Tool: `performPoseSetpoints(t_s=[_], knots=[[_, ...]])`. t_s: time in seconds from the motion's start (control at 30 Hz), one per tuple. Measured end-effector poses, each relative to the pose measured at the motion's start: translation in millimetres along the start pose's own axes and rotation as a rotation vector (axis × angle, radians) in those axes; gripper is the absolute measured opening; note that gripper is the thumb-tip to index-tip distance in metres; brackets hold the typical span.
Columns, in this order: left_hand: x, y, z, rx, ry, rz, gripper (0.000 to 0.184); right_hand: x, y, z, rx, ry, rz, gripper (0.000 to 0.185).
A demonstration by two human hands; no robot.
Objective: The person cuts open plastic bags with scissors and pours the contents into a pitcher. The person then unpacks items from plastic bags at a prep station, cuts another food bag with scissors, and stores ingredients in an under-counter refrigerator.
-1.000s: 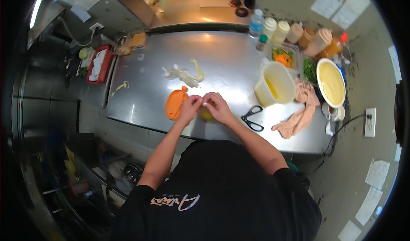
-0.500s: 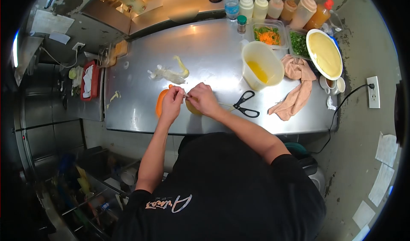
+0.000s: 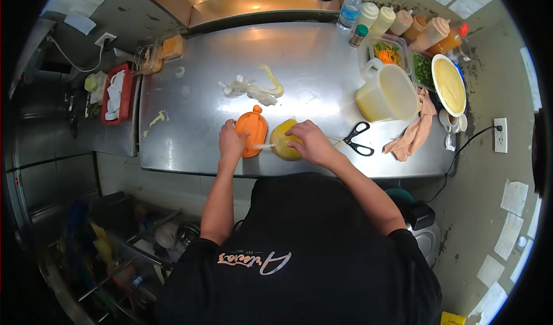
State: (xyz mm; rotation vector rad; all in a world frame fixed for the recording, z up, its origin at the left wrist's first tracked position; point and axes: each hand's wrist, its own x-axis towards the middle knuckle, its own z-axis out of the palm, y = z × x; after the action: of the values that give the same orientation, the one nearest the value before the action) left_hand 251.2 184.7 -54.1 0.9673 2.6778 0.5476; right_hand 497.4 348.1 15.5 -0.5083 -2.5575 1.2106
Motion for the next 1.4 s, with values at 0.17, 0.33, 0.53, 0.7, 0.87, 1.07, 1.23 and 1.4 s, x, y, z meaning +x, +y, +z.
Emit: performPoseSetpoints(t_s=[0.17,0.33,0.53,0.7,0.87,1.07,1.23,1.4], knots=[[33.5,-23.6,-29.6,-0.323,-0.190,0.057,0.026,15.2,-31.7,-9.6,0.208,0.026,0.194,0.027],[57.8,69.1,-109.8,-1.005,-0.437,0.074,0.024,25.9,-46.5,-21.2,0.742,0.150,0.294,0.036],[57.4,205.5,-71.7,-1.551,-0.961,0.201,0.023,14.9,-44.8,-76.7,1.248,0.323,0.209,0.026],[43.0,311.5,-40.7,-1.422,-1.021,0.455,0.019,-32.3,-56.6,-159.7,0.918,0.454,0.157,0.047],[37.3,381.6,-39.2,-1.314,-1.084,0.711,0.030,-65.4,-65.7,-208.5,0.131,0.625,0.175,0.062],[97.4,374.6,11.4,-1.093,-0.851,0.358,0.043,-81.7,6.1,-214.4,-0.323,0.702,0.359,0.071],[81.6,385.9,1.8,-0.845,-0.891,0.489,0.045,-75.3,14.6,-213.8,-0.406,0.624,0.367,0.075],[93.7,382.9,29.5,-0.824,-0.812,0.594,0.035,-82.5,11.2,-214.9,-0.375,0.555,0.423,0.079]])
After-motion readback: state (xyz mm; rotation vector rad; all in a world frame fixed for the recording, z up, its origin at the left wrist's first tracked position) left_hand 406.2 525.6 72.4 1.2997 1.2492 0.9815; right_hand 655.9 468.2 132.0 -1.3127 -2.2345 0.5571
